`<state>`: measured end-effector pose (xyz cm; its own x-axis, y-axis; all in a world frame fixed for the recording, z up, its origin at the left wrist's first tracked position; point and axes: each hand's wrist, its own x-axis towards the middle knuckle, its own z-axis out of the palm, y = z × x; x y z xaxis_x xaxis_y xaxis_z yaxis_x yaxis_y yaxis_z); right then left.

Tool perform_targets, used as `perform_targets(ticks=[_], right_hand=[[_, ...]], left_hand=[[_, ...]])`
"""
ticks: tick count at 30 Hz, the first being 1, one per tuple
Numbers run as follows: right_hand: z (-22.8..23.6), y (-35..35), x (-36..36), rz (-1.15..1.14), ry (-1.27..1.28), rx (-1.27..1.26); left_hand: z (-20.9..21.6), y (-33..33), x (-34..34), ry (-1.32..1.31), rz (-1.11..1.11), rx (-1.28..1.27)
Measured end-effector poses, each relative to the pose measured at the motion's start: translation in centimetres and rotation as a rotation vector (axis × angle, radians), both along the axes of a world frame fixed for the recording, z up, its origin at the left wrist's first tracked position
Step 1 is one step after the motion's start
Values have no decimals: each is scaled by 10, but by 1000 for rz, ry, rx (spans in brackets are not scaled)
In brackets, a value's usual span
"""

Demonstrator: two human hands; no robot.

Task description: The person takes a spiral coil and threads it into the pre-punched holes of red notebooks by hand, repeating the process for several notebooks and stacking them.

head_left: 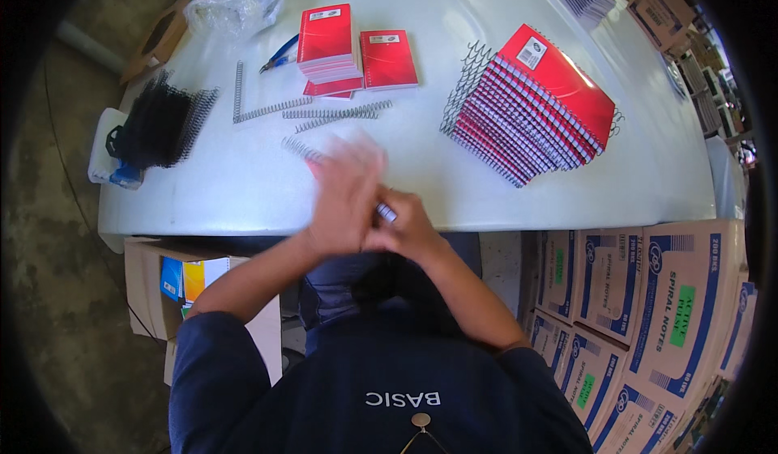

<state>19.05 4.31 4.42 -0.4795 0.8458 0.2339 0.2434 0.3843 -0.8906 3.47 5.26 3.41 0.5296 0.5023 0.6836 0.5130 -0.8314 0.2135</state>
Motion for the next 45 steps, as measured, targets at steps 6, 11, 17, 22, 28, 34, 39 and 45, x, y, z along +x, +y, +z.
perform_targets(ticks=[6, 11, 17, 22, 28, 34, 39, 45], right_hand=[[4, 8, 7, -50, 294, -255], [6, 14, 3, -158, 235, -70], [12, 5, 1, -215, 82, 58], [2, 8, 3, -118, 144, 58], [-5, 5, 7, -157, 86, 64], [22, -8, 25, -150, 47, 100], [140, -28, 93, -657, 558, 497], [179, 16, 98, -1119, 605, 652]], left_hand=[[79, -7, 7, 356, 145, 10], [110, 14, 13, 324, -94, -170], [121, 15, 11, 411, -31, -243], [133, 9, 21, 309, 6, -412], [123, 8, 18, 358, -24, -244], [151, 5, 30, 399, 12, -413], [214, 21, 64, -440, -22, -159], [219, 37, 163, -902, -268, -341]])
